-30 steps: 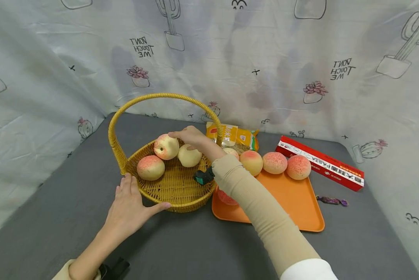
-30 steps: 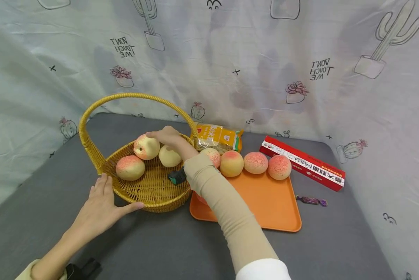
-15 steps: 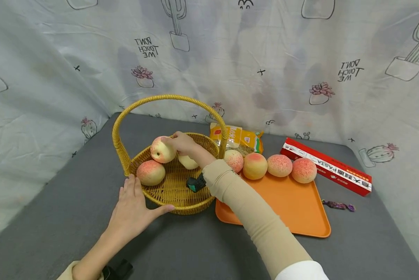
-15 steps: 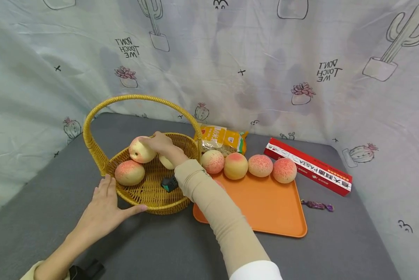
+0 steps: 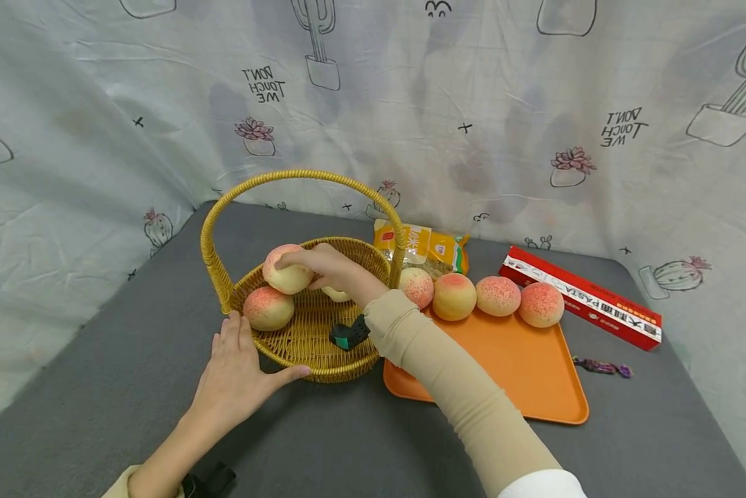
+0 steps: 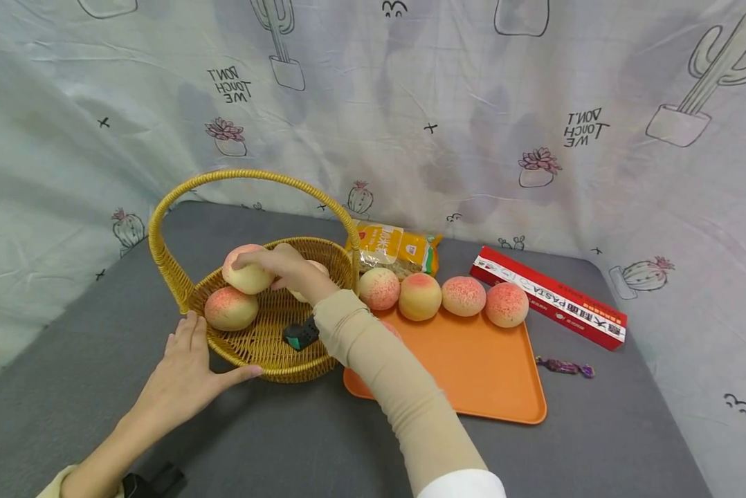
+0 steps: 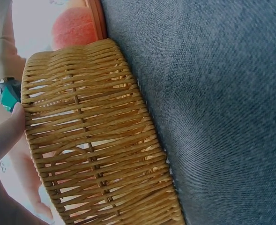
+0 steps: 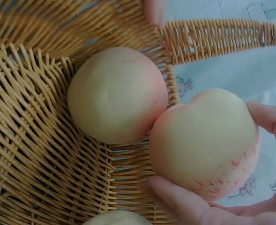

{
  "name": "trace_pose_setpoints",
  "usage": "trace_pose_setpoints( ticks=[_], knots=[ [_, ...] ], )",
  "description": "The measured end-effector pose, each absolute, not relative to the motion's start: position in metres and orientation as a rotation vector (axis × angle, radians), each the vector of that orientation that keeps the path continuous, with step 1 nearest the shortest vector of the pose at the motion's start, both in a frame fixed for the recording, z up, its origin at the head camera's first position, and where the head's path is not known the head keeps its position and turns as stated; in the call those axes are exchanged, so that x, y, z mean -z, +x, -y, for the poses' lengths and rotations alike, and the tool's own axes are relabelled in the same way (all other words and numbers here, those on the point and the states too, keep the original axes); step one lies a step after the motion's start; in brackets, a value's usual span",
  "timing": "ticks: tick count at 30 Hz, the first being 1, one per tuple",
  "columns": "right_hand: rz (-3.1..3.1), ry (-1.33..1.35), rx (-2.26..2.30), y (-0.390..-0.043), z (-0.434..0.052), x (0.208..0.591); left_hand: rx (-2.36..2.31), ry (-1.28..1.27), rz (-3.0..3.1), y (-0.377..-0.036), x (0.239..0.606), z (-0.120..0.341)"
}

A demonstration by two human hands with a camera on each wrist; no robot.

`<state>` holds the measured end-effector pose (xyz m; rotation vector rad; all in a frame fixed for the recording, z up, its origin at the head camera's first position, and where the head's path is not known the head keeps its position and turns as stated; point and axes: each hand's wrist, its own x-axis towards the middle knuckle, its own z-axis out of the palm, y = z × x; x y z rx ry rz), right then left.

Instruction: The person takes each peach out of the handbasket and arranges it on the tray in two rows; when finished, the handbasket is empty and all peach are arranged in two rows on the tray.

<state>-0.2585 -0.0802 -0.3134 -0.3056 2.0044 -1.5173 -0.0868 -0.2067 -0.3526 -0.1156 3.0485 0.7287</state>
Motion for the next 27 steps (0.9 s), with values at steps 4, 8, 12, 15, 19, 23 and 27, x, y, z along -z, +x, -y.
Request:
trace_pose_setpoints(
  ticks=[4,8,12,15,19,23,27],
  knots=[
    [-2.075,-0.355,1.51,-0.253,0.081,0.312,-0.728,-0.116,-3.047,-0.086,0.353,0.207],
    [-2.127,-0.334,1.535,-0.247,0.079,0.31,-0.736,-0.12,-3.041,-0.086,0.354,0.207],
    [-2.148,-0.318,1.586,-0.241,0.071,0.305,-0.749,-0.124,-3.038,-0.084,0.355,0.207],
    [-2.159,-0.327,1.613,-0.238,0.061,0.3,-0.748,-0.119,-3.04,-0.083,0.356,0.207],
    [-2.192,-0.337,1.618,-0.234,0.046,0.293,-0.759,-0.109,-3.043,-0.082,0.359,0.207],
    [-2.199,-0.355,1.651,-0.229,0.032,0.289,-0.798,-0.11,-3.034,-0.082,0.362,0.207],
    [-2.165,-0.389,1.73,-0.221,0.02,0.287,-0.842,-0.105,-3.04,-0.082,0.366,0.207]
  ],
)
